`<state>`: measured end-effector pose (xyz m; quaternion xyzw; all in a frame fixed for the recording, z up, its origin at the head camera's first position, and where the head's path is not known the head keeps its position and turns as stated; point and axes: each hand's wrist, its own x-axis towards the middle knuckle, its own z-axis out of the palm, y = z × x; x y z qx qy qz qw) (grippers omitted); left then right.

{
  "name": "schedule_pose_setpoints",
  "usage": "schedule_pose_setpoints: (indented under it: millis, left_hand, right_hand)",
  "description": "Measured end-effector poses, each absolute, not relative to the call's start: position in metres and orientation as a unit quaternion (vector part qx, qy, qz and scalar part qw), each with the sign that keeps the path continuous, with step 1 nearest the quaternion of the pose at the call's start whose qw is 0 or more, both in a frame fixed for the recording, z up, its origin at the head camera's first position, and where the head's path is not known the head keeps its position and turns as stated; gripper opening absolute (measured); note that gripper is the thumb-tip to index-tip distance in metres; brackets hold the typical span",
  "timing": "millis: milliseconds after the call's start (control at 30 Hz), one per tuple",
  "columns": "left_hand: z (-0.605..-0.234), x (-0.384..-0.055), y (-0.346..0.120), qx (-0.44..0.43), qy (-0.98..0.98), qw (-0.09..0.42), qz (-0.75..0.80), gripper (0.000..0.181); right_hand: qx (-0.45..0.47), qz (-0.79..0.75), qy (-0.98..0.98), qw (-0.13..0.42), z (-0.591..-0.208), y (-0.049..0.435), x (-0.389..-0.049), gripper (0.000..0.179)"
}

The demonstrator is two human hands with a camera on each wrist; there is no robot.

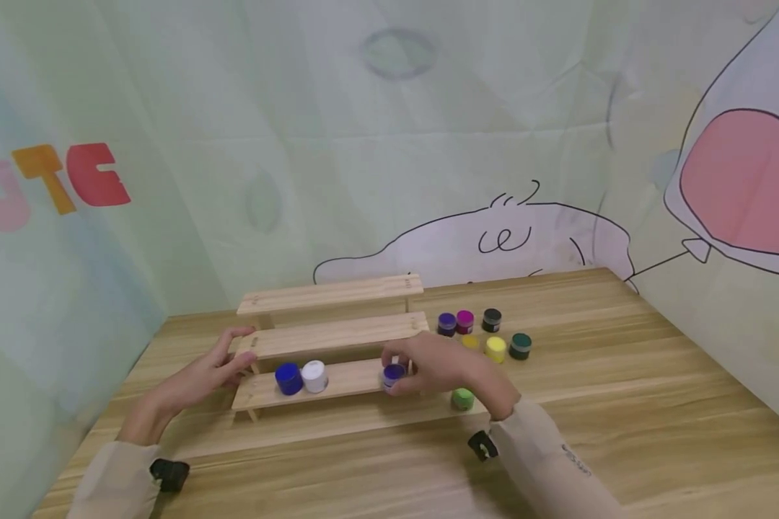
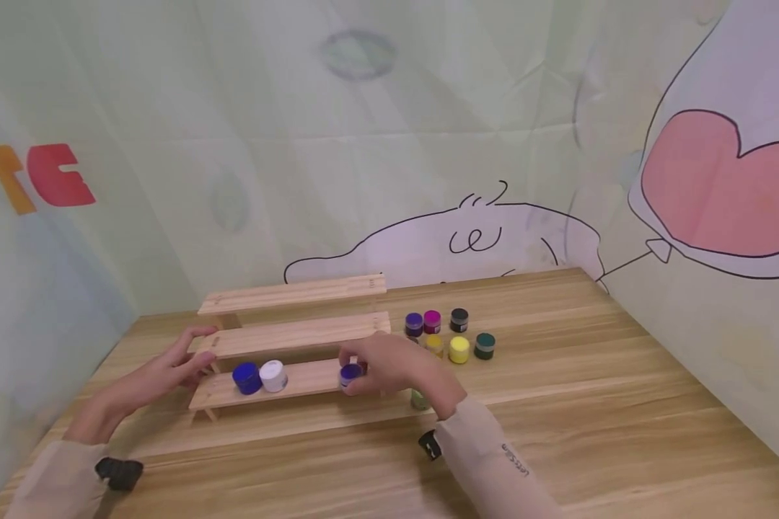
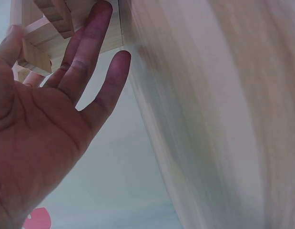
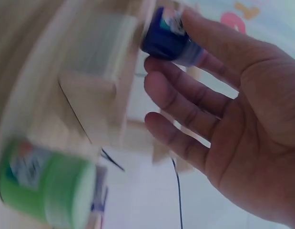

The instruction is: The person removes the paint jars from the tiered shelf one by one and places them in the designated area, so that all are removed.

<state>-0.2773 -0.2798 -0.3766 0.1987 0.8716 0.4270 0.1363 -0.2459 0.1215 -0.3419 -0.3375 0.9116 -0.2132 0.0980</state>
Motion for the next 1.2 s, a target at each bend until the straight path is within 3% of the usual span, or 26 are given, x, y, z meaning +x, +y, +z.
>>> schedule_pose_setpoints:
  millis: [267, 567, 1200]
  left_hand:
    - [-0.375, -0.278, -0.275, 0.204, 0.868, 0.146, 0.429, 0.061]
    - [-0.373, -0.278, -0.274, 0.197, 0.87, 0.144, 0.429, 0.062]
    - [-0.375, -0.274, -0.28, 0.192, 0.872, 0.136, 0.428, 0.06]
  right_hand:
    - [-0.308, -0.216, 0.924, 0.076, -0.34, 0.171, -0.239, 0.032]
    - [-0.3, -0.219, 0.924, 0.089, -0.346, 0.207, -0.236, 0.03]
    - [-0.24, -0.228, 0.932, 0.147, -0.341, 0.23, -0.242, 0.037]
